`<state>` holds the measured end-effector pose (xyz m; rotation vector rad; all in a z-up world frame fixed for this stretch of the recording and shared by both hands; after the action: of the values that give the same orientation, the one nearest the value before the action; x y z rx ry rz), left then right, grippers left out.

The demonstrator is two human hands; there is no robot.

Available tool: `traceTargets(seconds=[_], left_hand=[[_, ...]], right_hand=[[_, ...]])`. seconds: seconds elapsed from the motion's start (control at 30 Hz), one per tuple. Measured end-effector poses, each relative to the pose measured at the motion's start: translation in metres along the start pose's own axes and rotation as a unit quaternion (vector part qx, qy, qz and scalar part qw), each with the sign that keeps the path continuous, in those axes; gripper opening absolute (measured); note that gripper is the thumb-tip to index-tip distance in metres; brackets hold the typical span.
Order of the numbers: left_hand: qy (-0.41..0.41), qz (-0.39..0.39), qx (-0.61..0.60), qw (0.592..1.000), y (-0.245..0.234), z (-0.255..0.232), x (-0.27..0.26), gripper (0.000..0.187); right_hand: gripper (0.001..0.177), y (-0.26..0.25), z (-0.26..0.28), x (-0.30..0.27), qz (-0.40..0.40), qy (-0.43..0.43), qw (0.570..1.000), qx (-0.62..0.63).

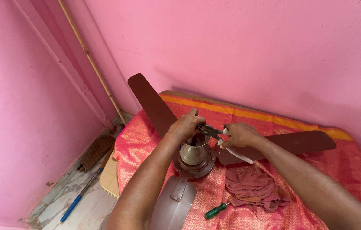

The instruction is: The person uses pliers to strip and twist wires inside the ceiling fan motor housing. They then lift the fan and place it on the floor before returning to the table to pick up the pliers and a screwdriver, placing them on a nearby cabinet.

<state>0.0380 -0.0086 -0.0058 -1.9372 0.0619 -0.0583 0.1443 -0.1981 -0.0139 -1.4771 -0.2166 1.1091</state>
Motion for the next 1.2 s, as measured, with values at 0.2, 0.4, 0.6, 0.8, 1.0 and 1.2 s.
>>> traceTargets(seconds=[0.2, 0.4, 0.6, 0.8, 1.0, 1.2], left_hand=[[0.002, 0.007, 0.01, 1.0, -0.003, -0.002, -0.001, 0.036], [-0.006, 0.001, 0.003, 1.0, -0.008, 0.0, -0.005, 0.039], [-0.023, 0.007, 0.01, 1.0, -0.005, -0.002, -0.002, 0.044], [-0.048, 0.028, -0.005, 0.998, -0.002, -0.008, 0.002, 0.058], [-0.037, -0.005, -0.011, 0.999, 0.002, -0.011, 0.008, 0.055], [-0.023, -0.02, 0.009, 0.999, 0.005, -0.008, 0.009, 0.048]], right_hand=[[0.074, -0.003, 0.002, 0.001, 0.024, 0.006, 1.0, 0.011], [0.095, -0.01, 0.011, -0.01, -0.028, -0.018, 0.999, -0.026], [0.092, -0.014, 0.018, -0.014, -0.037, -0.007, 0.998, -0.048], [0.071, -0.017, 0.02, -0.021, -0.046, 0.012, 0.996, -0.079], [0.068, -0.017, 0.021, -0.026, -0.06, 0.01, 0.995, -0.077], [0.067, -0.02, 0.02, -0.024, -0.036, 0.019, 0.997, -0.073]])
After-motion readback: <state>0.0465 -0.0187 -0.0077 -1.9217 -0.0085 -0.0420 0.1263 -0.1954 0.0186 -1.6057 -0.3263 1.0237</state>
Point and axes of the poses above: each hand's wrist, its own x-axis towards the middle knuckle, its own y-axis out of the palm, z = x × y, the point moved 3 cm from there along x, towards the middle knuckle, and after that the axes turned 13 degrees about z, right-handed, at the moved point
